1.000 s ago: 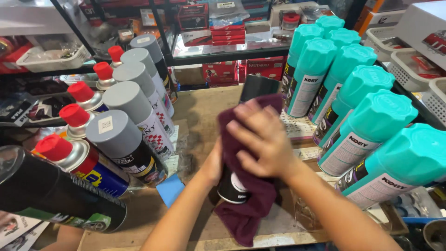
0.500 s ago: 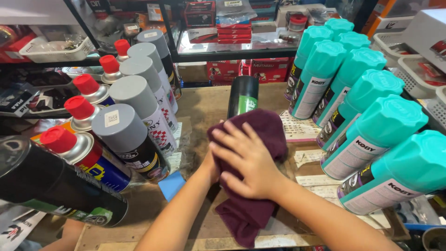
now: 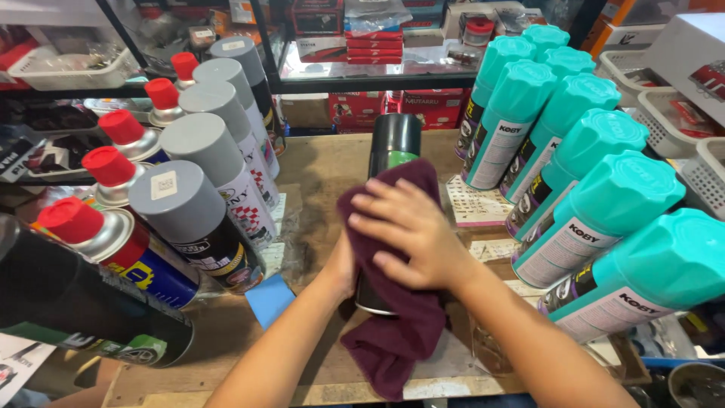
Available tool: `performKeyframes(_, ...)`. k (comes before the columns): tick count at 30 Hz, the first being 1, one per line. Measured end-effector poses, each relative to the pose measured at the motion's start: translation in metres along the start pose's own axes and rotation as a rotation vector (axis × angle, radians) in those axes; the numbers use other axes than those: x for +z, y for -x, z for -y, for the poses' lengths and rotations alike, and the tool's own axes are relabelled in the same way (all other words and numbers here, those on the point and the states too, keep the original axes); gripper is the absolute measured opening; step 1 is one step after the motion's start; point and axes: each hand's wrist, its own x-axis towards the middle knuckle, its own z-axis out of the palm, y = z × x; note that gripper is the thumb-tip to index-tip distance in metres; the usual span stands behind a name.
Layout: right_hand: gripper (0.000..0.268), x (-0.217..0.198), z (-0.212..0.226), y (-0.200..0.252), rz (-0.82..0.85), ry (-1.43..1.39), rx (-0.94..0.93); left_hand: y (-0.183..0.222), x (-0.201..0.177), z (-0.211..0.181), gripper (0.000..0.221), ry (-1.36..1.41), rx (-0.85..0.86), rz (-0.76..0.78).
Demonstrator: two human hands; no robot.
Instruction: Wiping down various spray cans including paint and tire cleaner with a purple cloth.
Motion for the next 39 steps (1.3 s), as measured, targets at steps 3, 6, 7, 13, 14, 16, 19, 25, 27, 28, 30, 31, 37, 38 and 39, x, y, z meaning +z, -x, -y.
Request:
performKeyframes(3, 0.054, -0.009, -0.012, 0.004, -0.073, 0.076, 0.058, -0.002, -0.001, 0.007, 0.056, 0.034, -0.011, -0.015)
performKeyframes(6, 0.057, -0.01, -0.013, 0.004, -0.149, 0.029, 0.171, -0.017, -0.015, 0.024, 0.056, -0.025, 0.066, 0.0)
performKeyframes(7, 0.057, -0.009, -0.012, 0.003, -0.149, 0.025, 0.17, -0.01, -0.006, 0.004, 0.056, -0.026, 0.066, -0.004)
performKeyframes(13, 0.068, 0.008, 0.003, 0.002, -0.101, -0.082, 0.23, -0.006, 0.0, -0.023, 0.055, -0.074, 0.166, -0.097)
performKeyframes(14, 0.065, 0.014, 0.009, 0.0, -0.05, -0.044, 0.159, -0.005, 0.0, -0.026, 0.061, -0.042, 0.194, -0.134)
performKeyframes(16, 0.063, 0.022, 0.023, -0.002, 0.0, -0.007, 0.086, -0.015, -0.011, -0.02, 0.067, -0.012, 0.224, -0.173)
performKeyframes(19, 0.064, 0.025, 0.038, -0.003, 0.118, 0.082, 0.067, -0.041, -0.036, -0.003, 0.05, 0.26, -0.021, -0.32)
performKeyframes(25, 0.064, 0.021, 0.033, 0.002, 0.2, 0.077, 0.079, -0.044, -0.033, -0.005, 0.048, 0.467, -0.19, -0.313)
performKeyframes(27, 0.067, 0.018, 0.03, 0.003, 0.185, 0.112, 0.122, -0.037, -0.025, -0.008, 0.051, 0.327, -0.116, -0.237)
performKeyframes(28, 0.067, 0.013, 0.03, 0.0, 0.179, 0.114, 0.127, -0.031, -0.02, -0.012, 0.051, 0.321, -0.119, -0.233)
performKeyframes(30, 0.073, 0.002, 0.03, -0.007, 0.025, 0.169, 0.292, -0.019, -0.01, -0.02, 0.065, 0.11, -0.005, -0.119)
performKeyframes(31, 0.073, -0.001, 0.026, -0.005, 0.02, 0.173, 0.297, -0.015, -0.005, -0.023, 0.065, 0.105, -0.007, -0.113)
performKeyframes(37, 0.074, -0.016, 0.006, 0.006, -0.388, 0.053, 0.515, -0.01, 0.003, -0.015, 0.065, 0.008, 0.223, 0.106)
performKeyframes(38, 0.069, -0.01, 0.005, 0.01, -0.406, -0.008, 0.535, -0.013, 0.0, -0.012, 0.063, 0.039, 0.235, 0.051)
performKeyframes(39, 0.064, -0.004, 0.004, 0.014, -0.424, -0.069, 0.554, -0.016, -0.003, -0.008, 0.062, 0.071, 0.247, -0.004)
